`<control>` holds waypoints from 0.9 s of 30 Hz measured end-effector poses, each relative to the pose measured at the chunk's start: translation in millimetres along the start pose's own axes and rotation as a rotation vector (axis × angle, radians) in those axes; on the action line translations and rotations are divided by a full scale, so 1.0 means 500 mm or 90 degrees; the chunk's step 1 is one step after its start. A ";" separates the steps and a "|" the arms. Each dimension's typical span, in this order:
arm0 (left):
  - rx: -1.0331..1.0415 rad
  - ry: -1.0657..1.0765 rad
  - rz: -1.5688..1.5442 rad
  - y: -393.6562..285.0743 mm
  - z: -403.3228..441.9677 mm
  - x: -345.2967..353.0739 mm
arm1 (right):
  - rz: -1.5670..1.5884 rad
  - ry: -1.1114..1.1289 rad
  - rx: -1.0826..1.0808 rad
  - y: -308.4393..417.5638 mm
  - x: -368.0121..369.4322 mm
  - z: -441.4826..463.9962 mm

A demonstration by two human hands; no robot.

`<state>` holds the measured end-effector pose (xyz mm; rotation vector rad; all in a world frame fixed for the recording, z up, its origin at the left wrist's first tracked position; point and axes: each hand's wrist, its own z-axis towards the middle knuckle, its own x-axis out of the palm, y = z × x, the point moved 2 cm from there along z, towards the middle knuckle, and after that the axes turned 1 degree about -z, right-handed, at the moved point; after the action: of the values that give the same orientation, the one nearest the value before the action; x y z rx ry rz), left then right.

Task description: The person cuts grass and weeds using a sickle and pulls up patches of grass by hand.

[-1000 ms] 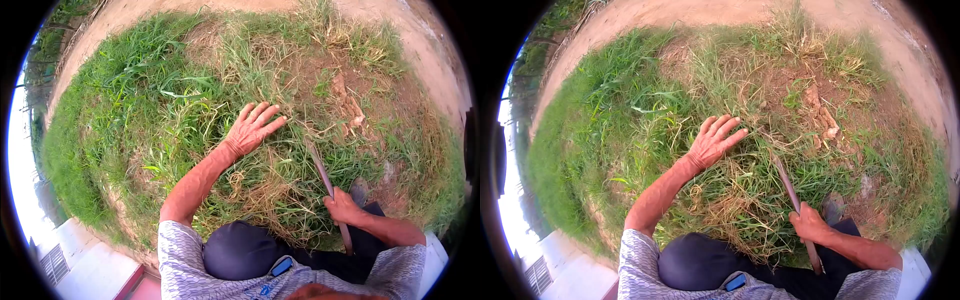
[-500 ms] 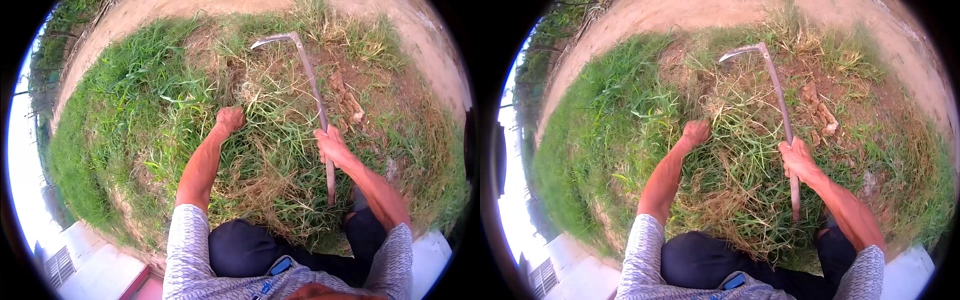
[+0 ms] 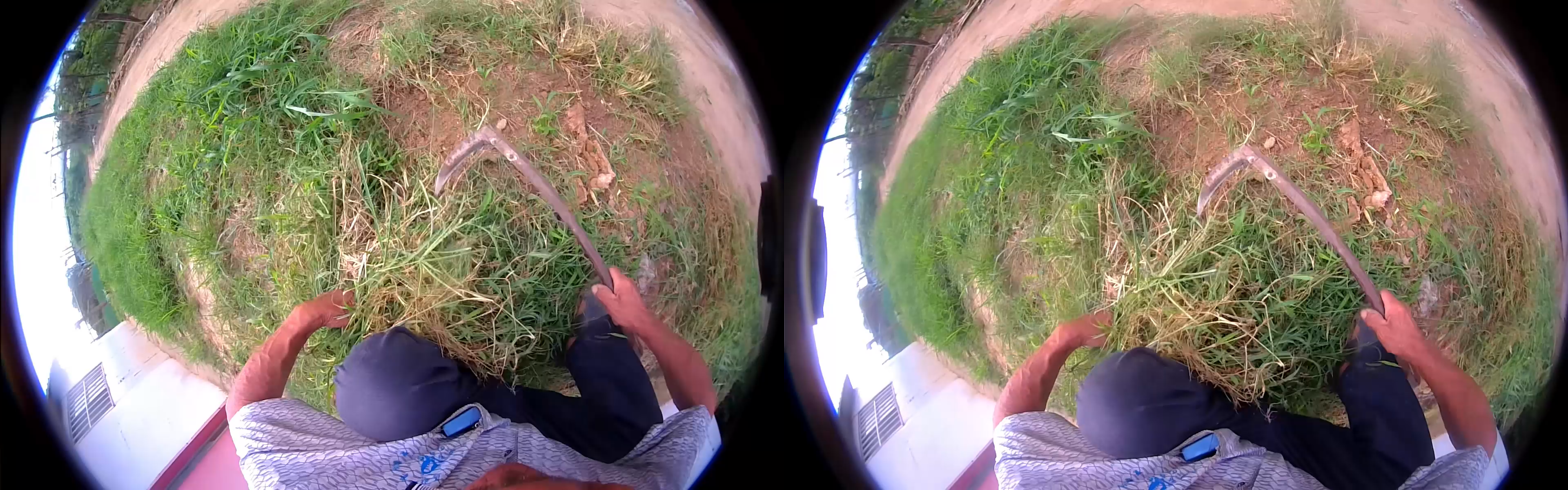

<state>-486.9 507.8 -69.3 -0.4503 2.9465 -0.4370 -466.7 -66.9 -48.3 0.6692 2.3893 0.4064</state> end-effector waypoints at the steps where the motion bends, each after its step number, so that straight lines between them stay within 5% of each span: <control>1: -0.006 0.001 -0.006 0.003 -0.005 -0.003 | 0.045 0.031 0.027 0.052 -0.006 0.049; 3: -0.027 -0.107 0.214 0.010 -0.005 -0.031 | 0.130 0.053 0.046 0.164 -0.006 0.143; 5: -0.157 0.040 0.421 -0.089 0.039 -0.082 | 0.170 0.039 0.030 0.236 0.018 0.217; 7: -0.097 -0.272 0.586 -0.096 0.097 -0.088 | 0.172 0.025 0.024 0.245 0.039 0.236; 11: 0.108 -0.361 0.146 -0.210 0.153 -0.202 | -0.037 -0.035 -0.061 0.107 0.121 0.194; 14: 0.208 -0.478 0.177 -0.286 0.216 -0.278 | -0.002 0.009 -0.035 0.077 0.132 0.162; 16: 0.074 -0.490 0.347 -0.282 0.271 -0.314 | 0.141 0.059 0.087 0.155 0.110 0.156; 19: -0.162 -0.491 0.328 -0.193 0.366 -0.328 | 0.261 0.004 0.045 0.217 0.106 0.216; 23: -0.094 -0.383 0.505 -0.129 0.402 -0.332 | 0.085 -0.068 -0.061 0.214 0.148 0.289; 27: -0.008 -0.540 0.474 -0.062 0.320 -0.299 | -0.045 0.056 0.020 0.072 0.132 0.184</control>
<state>-309.9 483.8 -199.5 0.3876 2.0634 -0.0823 -440.3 10.6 -134.4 0.5897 2.4993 0.3756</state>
